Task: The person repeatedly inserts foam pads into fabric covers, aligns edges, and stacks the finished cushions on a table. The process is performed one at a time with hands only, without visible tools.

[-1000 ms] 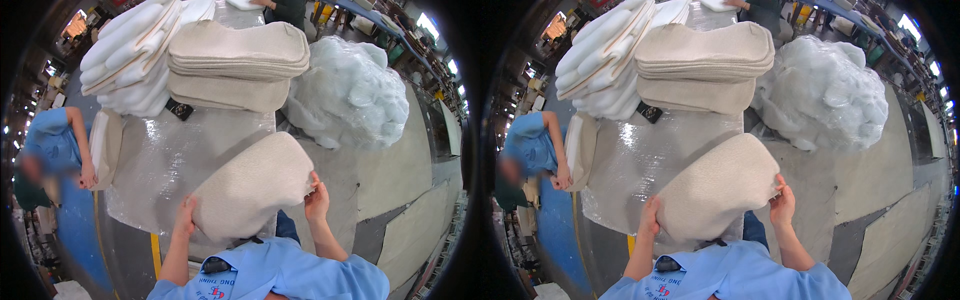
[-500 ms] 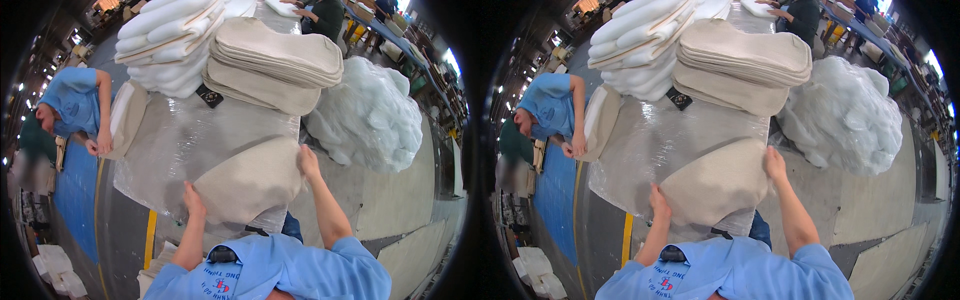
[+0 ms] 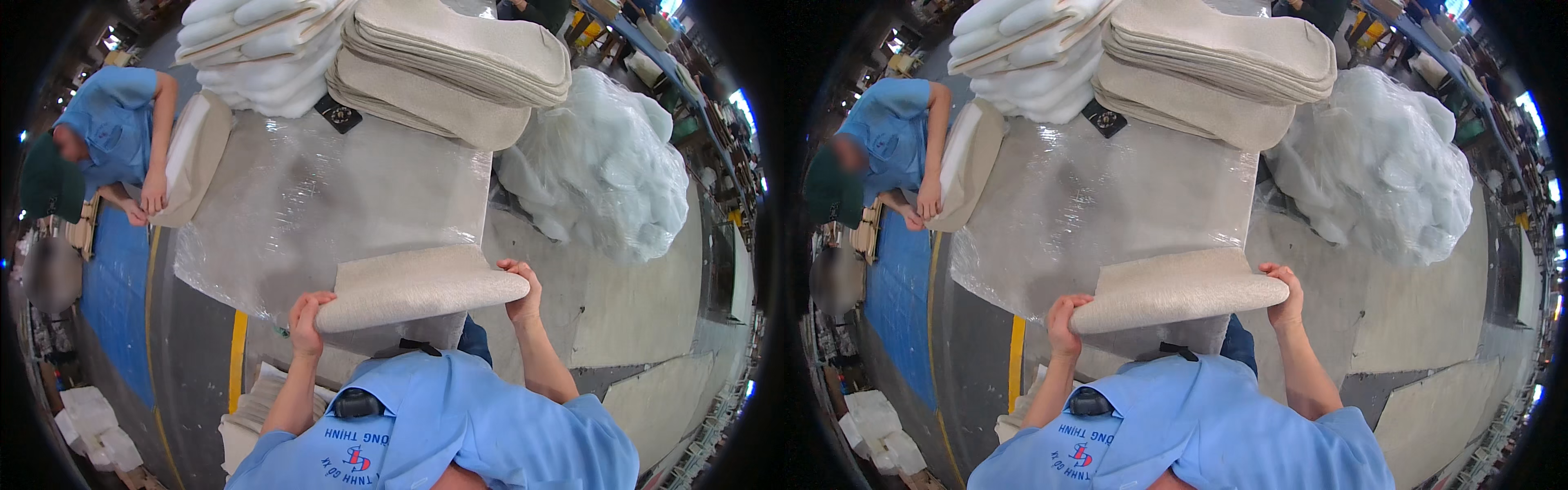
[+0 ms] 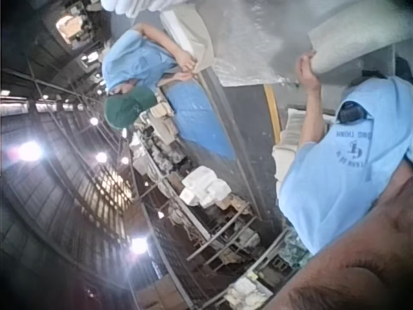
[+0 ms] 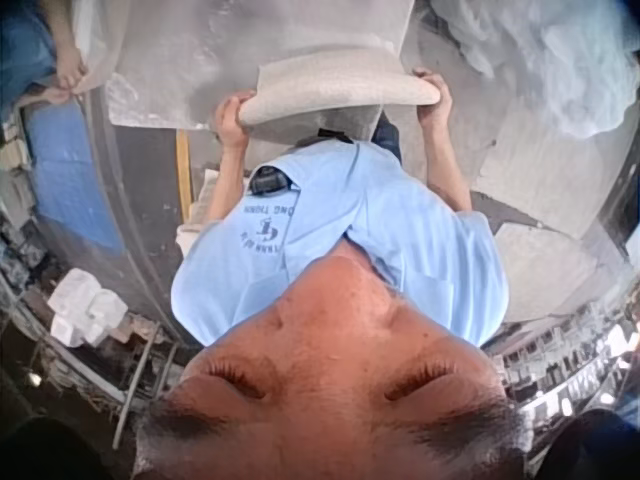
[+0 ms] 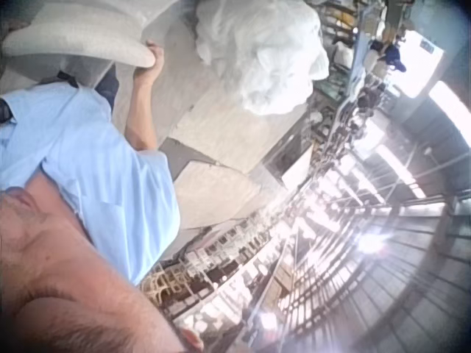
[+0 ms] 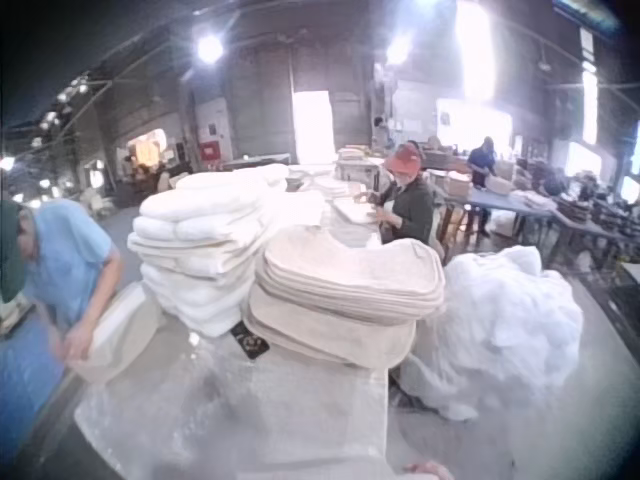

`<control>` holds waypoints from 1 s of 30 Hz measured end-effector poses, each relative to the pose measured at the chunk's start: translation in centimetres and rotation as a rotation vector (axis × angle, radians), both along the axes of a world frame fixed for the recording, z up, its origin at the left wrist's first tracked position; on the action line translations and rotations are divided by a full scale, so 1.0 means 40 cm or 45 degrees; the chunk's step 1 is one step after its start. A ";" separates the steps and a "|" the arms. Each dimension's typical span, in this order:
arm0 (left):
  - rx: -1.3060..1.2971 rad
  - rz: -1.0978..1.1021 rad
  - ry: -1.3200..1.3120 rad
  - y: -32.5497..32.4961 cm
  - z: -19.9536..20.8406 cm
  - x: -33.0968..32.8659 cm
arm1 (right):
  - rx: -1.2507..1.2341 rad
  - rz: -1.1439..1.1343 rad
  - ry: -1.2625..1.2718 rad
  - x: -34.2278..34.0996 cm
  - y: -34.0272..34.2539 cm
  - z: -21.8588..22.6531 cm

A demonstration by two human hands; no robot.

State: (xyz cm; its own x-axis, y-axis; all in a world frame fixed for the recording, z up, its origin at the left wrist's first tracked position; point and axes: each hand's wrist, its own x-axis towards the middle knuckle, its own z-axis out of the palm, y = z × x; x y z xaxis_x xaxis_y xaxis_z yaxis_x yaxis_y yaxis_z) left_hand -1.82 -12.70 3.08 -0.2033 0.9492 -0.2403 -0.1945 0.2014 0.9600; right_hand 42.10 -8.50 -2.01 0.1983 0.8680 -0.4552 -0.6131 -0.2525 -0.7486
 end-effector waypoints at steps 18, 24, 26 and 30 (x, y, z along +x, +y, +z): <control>-0.252 -1.194 1.511 0.270 -0.063 0.223 | -0.635 1.581 -1.509 -0.044 0.220 0.085; -0.382 -1.534 1.371 0.367 -0.090 0.315 | -0.254 1.321 -1.688 -0.063 0.229 0.060; -0.328 -1.437 1.298 0.366 -0.120 0.302 | -0.137 1.291 -1.816 -0.071 0.223 0.064; -0.393 -1.553 1.333 0.389 -0.118 0.334 | -0.093 1.398 -1.996 -0.036 0.248 0.040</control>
State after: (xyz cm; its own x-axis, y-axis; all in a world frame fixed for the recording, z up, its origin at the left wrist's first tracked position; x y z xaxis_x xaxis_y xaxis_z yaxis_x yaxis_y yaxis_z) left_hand 11.54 2.86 -1.65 0.3999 0.6054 -0.6881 0.8860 -0.0630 0.4595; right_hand 40.65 1.41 -0.40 -0.1345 0.8694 -0.4754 0.9302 -0.0546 -0.3630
